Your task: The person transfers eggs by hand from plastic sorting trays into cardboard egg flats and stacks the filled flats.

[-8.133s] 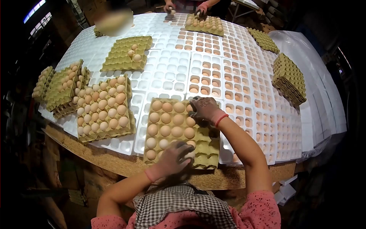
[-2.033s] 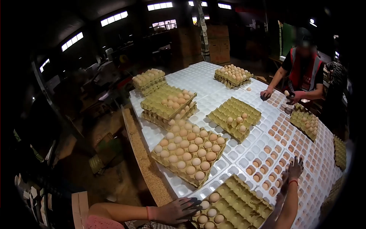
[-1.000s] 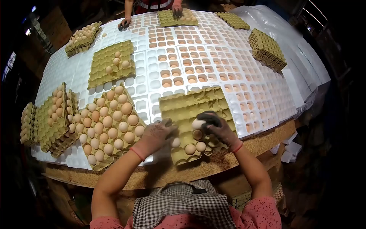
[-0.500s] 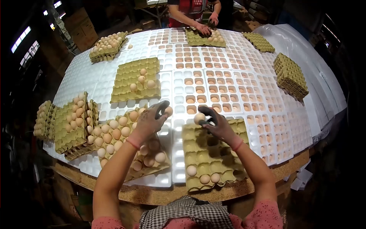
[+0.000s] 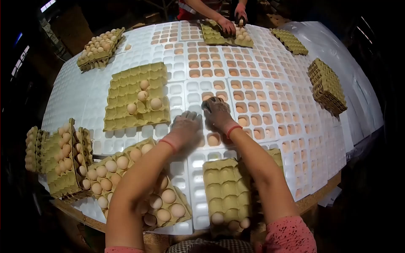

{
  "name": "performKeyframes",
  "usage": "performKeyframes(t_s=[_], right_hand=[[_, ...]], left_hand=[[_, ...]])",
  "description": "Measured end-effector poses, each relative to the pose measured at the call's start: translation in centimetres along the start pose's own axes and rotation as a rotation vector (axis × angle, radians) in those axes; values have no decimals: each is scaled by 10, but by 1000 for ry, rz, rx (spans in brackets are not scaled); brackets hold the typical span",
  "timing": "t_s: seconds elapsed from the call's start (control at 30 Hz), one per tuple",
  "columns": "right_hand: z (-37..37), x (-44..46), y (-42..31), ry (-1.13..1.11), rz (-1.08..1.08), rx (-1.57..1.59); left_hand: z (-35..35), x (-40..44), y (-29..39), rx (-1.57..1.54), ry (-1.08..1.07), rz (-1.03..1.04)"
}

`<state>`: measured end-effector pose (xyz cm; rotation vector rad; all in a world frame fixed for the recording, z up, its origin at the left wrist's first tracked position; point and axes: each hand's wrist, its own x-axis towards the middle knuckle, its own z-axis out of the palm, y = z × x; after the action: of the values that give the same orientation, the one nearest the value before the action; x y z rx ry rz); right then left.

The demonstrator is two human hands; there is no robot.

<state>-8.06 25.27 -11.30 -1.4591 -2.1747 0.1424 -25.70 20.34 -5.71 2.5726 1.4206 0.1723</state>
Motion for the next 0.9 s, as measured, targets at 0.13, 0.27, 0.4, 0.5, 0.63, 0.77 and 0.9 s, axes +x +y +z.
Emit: performKeyframes(t_s=[0.13,0.27,0.4,0.5,0.63,0.77,0.9], right_hand=[[-102,-65,-23,-119,101,460],[-207,-179,-62,-524,-273,506],[-221,-273,-92,-593,-315,226],[-205,-318,-99,-546,-356,64],[-212,-335,-103,-285,-372,111],[-232,-342,-79,26,94,803],[-248,-327,-87,-604,87,212]], left_hand=[[-58,-66,26,-332,181,67],[-81,-184,96,-494,16,210],[-29,-230,167,-257,-133,252],[11,-238,186,-117,-109,236],[0,-233,185,-196,-52,134],[-20,-247,176,-1421,152,-331],[-32,-236,189,-1607,-54,-439]])
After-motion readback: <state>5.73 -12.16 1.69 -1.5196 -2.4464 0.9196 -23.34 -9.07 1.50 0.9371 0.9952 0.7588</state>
